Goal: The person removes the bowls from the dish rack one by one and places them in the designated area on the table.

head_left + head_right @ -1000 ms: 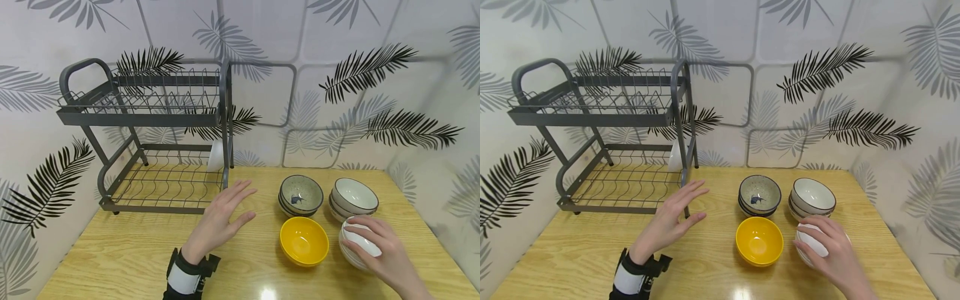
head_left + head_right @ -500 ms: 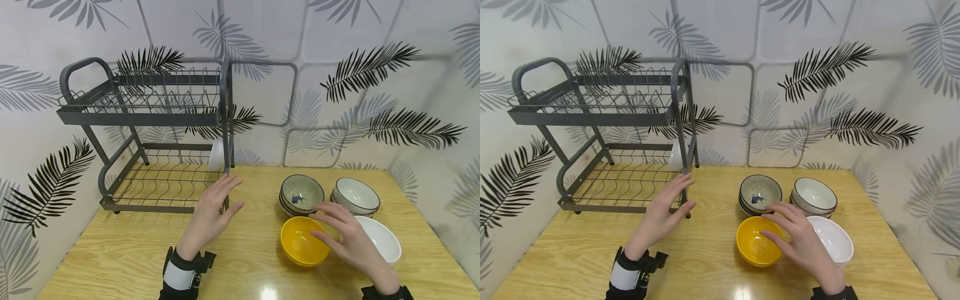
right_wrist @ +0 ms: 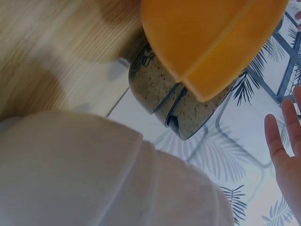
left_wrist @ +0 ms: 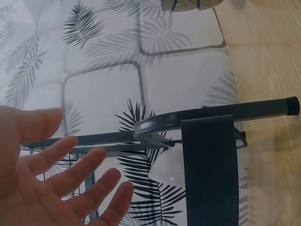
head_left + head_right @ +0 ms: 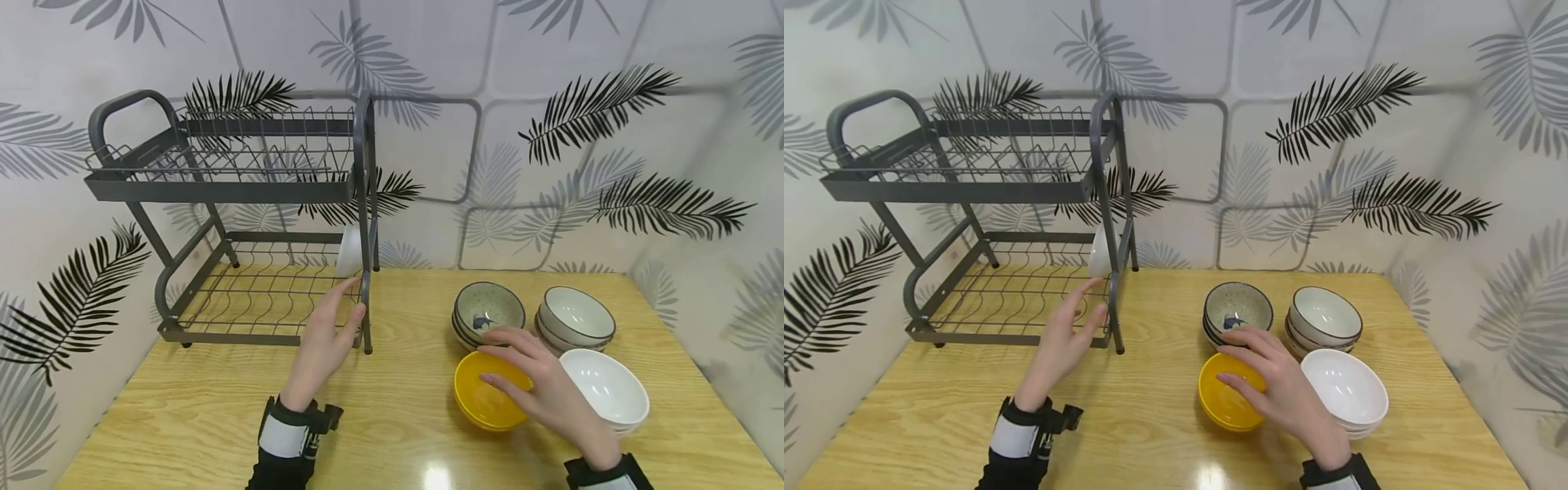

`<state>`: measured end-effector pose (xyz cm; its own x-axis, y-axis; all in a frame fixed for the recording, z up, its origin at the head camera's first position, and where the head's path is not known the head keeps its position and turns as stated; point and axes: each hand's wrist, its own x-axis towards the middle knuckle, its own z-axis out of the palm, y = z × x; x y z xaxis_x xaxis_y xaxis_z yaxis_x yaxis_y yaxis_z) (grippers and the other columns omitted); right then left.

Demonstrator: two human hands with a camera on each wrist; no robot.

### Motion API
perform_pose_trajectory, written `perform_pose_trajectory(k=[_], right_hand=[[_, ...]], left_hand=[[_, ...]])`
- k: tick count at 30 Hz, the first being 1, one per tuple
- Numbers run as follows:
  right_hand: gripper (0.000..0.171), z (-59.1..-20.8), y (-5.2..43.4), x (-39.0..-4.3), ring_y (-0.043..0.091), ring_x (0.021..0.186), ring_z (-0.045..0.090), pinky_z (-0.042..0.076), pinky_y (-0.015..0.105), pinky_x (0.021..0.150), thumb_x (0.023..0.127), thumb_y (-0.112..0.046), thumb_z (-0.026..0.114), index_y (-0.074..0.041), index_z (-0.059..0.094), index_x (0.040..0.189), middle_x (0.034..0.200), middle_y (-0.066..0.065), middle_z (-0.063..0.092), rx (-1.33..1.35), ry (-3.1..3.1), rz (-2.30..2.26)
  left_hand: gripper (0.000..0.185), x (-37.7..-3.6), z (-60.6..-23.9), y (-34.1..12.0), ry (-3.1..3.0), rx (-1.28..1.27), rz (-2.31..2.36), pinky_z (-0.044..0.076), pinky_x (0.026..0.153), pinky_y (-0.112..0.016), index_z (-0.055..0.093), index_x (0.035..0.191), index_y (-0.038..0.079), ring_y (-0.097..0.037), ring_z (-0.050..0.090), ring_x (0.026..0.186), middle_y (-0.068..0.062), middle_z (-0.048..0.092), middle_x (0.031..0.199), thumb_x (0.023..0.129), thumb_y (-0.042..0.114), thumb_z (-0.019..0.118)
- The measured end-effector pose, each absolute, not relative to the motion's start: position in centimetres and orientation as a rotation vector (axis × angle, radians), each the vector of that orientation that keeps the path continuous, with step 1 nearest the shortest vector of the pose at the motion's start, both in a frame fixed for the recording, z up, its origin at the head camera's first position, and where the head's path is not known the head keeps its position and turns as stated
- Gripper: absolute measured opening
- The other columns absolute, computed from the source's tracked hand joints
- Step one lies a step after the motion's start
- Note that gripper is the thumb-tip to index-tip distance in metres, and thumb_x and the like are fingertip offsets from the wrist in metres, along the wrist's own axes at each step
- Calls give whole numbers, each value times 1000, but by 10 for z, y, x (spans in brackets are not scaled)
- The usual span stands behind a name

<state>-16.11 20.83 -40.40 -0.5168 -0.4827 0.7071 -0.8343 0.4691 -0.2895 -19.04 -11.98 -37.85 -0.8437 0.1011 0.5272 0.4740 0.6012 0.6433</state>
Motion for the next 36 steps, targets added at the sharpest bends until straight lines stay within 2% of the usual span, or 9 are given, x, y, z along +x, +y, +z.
perform_pose_trajectory(k=[5,10,14,21,27,36], right_hand=[[29,-407,203,-163,26,118,58,33,17,117,96,-31,69,-11,72,116,120,13,68,1135,-2096,841],[32,-408,200,-164,26,119,58,33,19,119,99,-36,63,-11,73,116,121,11,68,1151,-2065,840],[29,-409,199,-164,26,119,58,33,17,118,97,-32,68,-11,72,116,122,9,68,1148,-2089,854],[28,-409,196,-163,25,118,58,35,16,117,95,-28,71,-10,72,117,122,9,68,1166,-2076,874],[29,-409,196,-161,26,119,58,33,14,117,89,-18,78,-11,71,116,123,10,67,1143,-2147,872],[34,-410,197,-158,25,122,57,31,12,117,82,-11,82,-14,72,114,124,10,67,1104,-2206,868]], left_hand=[[50,-200,-374,-127,-2466,-366,-1247,42,111,-62,43,148,-1,-45,46,139,-26,49,149,103,16,57],[53,-214,-372,-136,-2563,-327,-1290,36,116,-63,36,152,-2,-46,39,144,-27,41,155,105,17,53],[56,-225,-370,-143,-2595,-307,-1357,31,119,-63,31,154,-3,-47,33,147,-29,36,157,105,17,50],[61,-242,-371,-150,-2630,-253,-1382,33,118,-63,27,154,-4,-49,34,146,-31,34,157,103,19,52],[64,-253,-371,-152,-2664,-222,-1471,31,120,-62,22,156,-4,-47,28,149,-30,28,160,104,20,52],[59,-266,-371,-153,-2673,-171,-1593,33,121,-56,28,154,-4,-43,32,149,-28,35,157,105,20,51]])
